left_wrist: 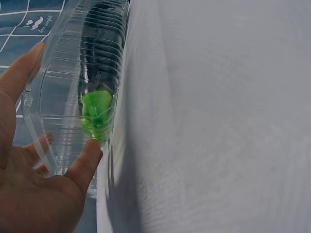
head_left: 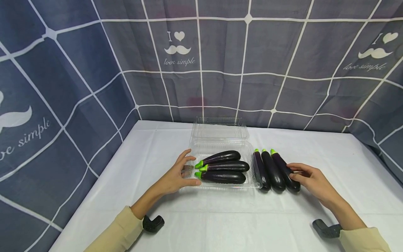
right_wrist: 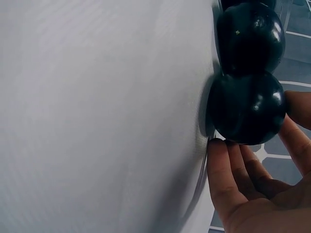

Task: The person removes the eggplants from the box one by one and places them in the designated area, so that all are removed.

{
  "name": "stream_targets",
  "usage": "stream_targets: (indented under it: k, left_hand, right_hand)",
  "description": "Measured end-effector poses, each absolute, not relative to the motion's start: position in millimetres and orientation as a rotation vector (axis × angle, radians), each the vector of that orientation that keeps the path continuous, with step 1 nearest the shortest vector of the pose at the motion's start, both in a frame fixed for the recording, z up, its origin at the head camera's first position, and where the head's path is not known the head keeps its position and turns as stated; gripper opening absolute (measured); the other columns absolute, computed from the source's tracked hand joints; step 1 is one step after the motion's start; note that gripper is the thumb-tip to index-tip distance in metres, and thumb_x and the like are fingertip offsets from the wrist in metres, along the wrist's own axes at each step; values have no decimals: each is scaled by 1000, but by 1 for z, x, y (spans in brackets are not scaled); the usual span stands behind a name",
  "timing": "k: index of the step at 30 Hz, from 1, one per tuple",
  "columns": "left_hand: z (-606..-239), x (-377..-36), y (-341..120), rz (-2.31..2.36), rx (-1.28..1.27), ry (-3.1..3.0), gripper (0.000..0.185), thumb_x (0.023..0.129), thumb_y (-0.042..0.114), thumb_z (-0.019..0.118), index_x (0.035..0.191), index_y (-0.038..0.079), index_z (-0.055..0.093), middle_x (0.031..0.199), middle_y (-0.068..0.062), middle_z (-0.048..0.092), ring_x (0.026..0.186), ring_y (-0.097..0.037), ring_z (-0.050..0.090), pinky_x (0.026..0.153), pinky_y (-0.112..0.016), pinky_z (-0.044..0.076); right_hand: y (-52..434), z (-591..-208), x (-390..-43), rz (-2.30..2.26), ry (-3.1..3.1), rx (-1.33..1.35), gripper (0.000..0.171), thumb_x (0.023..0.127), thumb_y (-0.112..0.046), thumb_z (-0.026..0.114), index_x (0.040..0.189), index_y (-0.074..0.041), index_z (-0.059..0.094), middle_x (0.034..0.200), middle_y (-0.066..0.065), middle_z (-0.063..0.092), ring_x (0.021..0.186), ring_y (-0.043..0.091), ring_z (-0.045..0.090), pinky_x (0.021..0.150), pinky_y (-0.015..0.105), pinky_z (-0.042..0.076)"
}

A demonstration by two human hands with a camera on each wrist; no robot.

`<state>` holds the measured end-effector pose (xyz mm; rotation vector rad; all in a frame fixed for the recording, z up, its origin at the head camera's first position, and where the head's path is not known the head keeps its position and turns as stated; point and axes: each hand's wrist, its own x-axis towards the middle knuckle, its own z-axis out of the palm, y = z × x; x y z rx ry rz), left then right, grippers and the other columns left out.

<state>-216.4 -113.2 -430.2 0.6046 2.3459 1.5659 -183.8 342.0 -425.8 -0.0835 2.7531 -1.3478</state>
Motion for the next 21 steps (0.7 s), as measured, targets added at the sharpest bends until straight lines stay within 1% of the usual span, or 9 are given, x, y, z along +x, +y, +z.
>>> stream_targets:
  k: [11, 17, 21]
  left_hand:
    - [-430, -217, -113, 1574, 594, 2342, 77, 84, 18, 81, 145, 4, 38, 164, 0, 0, 137, -38, 32, 108, -58, 31]
    - [-431, -217, -113, 1575, 597, 2342, 77, 83, 19, 81, 145, 3, 38, 164, 0, 0, 136, -38, 33, 108, -58, 32]
    - [-431, -218, -113, 1576, 600, 2341, 77, 84, 19, 81, 145, 3, 38, 164, 0, 0, 136, -38, 33, 108, -58, 32]
  right_hand:
    - [343, -422, -181, -1417, 2743, -92, 45, 99, -17, 61, 137, 5, 52, 123, 24, 60, 95, -2, 58, 78, 18, 49]
    - [342, -418, -179, -1365, 2819, -80, 46, 99, -22, 62, 136, 3, 54, 129, 22, 57, 97, -5, 53, 77, 17, 45]
    - [340, -414, -177, -1360, 2867, -87, 45, 99, -24, 62, 135, 1, 56, 132, 20, 54, 104, 1, 49, 77, 14, 43]
